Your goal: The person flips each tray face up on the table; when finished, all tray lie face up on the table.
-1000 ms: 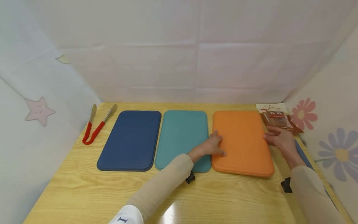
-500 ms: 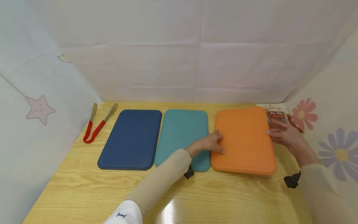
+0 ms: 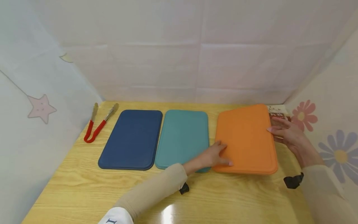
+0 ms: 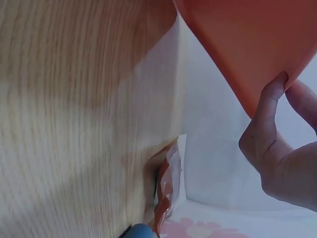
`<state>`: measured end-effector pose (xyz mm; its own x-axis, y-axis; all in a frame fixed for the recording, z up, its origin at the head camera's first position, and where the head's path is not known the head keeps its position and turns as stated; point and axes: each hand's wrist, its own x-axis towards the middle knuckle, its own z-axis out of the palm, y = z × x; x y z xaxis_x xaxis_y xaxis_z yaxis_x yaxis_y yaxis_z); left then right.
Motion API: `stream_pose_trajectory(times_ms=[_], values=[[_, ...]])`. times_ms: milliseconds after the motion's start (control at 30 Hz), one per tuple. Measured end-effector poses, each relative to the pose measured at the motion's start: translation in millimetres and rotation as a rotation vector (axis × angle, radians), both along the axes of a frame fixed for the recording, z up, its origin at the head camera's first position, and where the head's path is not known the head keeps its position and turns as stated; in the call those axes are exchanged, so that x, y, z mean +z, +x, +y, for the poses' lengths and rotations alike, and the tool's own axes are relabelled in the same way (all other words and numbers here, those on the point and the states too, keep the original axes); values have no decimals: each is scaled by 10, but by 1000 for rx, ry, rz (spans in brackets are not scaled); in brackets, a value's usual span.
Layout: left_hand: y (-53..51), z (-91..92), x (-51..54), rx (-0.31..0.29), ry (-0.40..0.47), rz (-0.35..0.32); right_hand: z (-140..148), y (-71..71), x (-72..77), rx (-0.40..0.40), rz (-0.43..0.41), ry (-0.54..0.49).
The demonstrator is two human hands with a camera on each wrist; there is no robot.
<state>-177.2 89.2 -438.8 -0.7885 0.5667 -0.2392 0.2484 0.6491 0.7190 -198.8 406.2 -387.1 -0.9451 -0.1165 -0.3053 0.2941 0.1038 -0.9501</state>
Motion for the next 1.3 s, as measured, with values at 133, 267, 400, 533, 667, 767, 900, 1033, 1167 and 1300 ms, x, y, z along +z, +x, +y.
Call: stream_pose_trajectory(times_ms=[133, 267, 400, 533, 667, 767, 900, 1033, 1167, 1300], values=[[153, 12, 15, 18, -57, 50, -34, -10, 52, 4, 6, -98], [243, 43, 3, 15, -126, 102, -87, -41, 113, 10, 10, -242], [344, 40, 22, -35, -158, 208, -109, -51, 138, 18, -6, -319], [403, 8, 54, -67, -151, 260, -126, -41, 161, 55, 4, -375], [411, -31, 77, -51, -107, 204, -169, -53, 197, 102, 45, -430], [412, -63, 84, -46, -67, 156, -211, -73, 234, 117, 55, -435], [420, -98, 73, -54, -37, 139, -277, -93, 290, 96, 54, -392], [429, -113, 38, -72, -30, 161, -342, -91, 330, 60, 61, -339], [450, -124, 20, -72, -21, 173, -420, -89, 380, 33, 59, -259], [477, -139, 29, -53, 0, 186, -497, -97, 451, 19, 52, -209]])
